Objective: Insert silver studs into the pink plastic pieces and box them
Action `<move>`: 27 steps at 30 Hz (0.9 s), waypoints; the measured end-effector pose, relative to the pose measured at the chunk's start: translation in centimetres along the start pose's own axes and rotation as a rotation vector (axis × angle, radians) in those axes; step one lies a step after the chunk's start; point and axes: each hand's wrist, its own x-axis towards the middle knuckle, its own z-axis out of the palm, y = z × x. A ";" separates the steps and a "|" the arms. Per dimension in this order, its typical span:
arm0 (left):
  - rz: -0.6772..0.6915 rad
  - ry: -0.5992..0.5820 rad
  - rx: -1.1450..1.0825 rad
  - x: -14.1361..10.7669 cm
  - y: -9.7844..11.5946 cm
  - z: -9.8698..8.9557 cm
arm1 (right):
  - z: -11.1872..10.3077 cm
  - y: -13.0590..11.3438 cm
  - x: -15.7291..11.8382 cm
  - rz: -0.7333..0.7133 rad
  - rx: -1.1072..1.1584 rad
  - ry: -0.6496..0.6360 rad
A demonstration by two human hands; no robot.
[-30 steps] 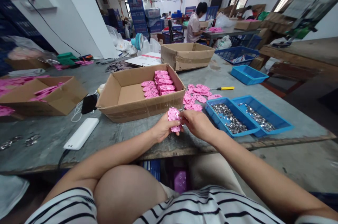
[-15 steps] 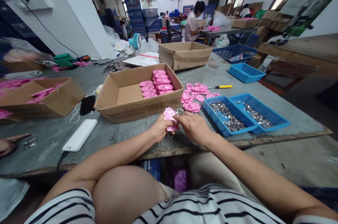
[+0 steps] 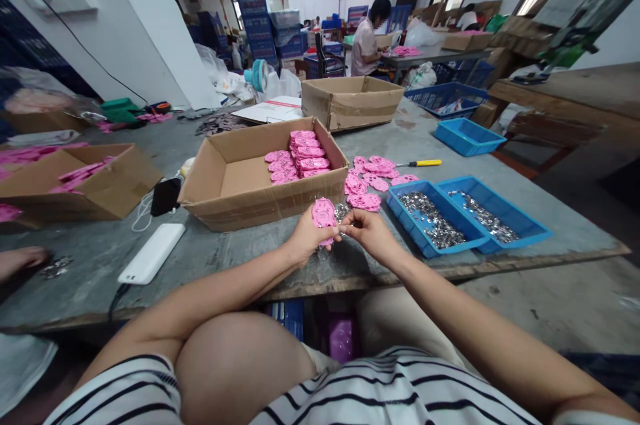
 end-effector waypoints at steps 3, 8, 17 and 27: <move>0.000 0.005 0.007 -0.1 0.1 0.0 | 0.2 0.0 -0.2 0.003 -0.048 0.015; -0.048 0.013 0.001 -0.1 0.2 0.0 | 0.3 -0.2 -0.6 -0.196 -0.339 0.088; 0.019 0.080 0.090 0.0 0.7 0.4 | 0.8 0.4 -0.5 -0.233 -0.382 0.098; 0.037 0.072 -0.021 -0.6 1.2 0.5 | 0.6 -0.4 0.0 -0.075 -0.036 0.094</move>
